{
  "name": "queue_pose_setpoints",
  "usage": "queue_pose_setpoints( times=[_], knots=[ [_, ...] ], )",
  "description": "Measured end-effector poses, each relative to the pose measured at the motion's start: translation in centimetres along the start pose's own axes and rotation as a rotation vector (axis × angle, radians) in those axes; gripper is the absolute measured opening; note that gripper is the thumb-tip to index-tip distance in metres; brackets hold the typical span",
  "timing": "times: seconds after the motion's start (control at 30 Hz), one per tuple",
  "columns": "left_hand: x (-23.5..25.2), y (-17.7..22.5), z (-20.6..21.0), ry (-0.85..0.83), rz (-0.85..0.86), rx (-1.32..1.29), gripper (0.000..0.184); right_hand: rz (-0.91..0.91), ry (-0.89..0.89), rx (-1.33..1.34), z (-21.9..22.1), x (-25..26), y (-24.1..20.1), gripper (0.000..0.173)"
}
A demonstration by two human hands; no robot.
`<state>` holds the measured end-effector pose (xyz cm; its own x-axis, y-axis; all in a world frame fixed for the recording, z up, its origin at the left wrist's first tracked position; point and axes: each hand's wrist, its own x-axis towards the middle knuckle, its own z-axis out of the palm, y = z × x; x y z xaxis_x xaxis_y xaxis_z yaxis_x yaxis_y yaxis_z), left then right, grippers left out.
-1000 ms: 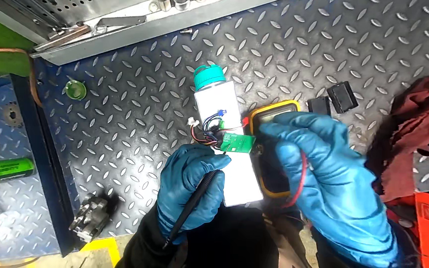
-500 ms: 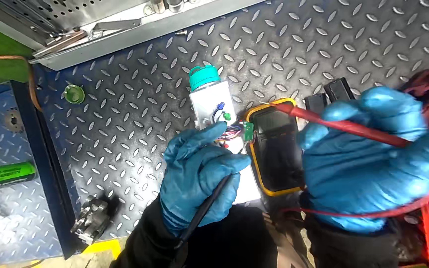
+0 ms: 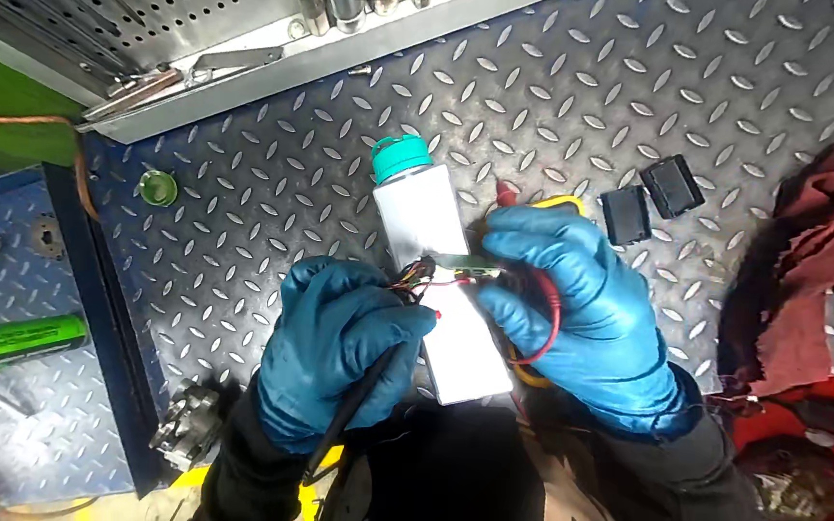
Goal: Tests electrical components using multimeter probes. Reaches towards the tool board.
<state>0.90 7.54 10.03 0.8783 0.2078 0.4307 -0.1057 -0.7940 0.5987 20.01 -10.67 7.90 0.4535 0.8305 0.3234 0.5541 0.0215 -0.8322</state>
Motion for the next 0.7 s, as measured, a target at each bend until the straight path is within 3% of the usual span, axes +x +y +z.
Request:
queue_pose_setpoints(
  times=[0.13, 0.23, 0.47, 0.7],
  knots=[
    [-1.2, -1.4, -1.2, -0.14, -0.032, -0.009, 0.017, -0.05, -0.076, -0.075, 0.5, -0.2, -0.2, 0.018],
    [-2.0, -1.8, -1.7, -0.166, -0.05, -0.097, 0.013, -0.062, -0.12, -0.107, 0.3, -0.2, -0.4, 0.018],
    [-1.3, 0.8, 0.0, 0.115, -0.09, -0.284, 0.008, -0.09, -0.12, -0.153, -0.1, -0.6, -1.3, 0.019],
    [-1.7, 1.4, 3.7, 0.129, -0.219, -0.269, 0.018, -0.056, -0.07, -0.163, -0.9, -1.3, -1.4, 0.017]
  ],
)
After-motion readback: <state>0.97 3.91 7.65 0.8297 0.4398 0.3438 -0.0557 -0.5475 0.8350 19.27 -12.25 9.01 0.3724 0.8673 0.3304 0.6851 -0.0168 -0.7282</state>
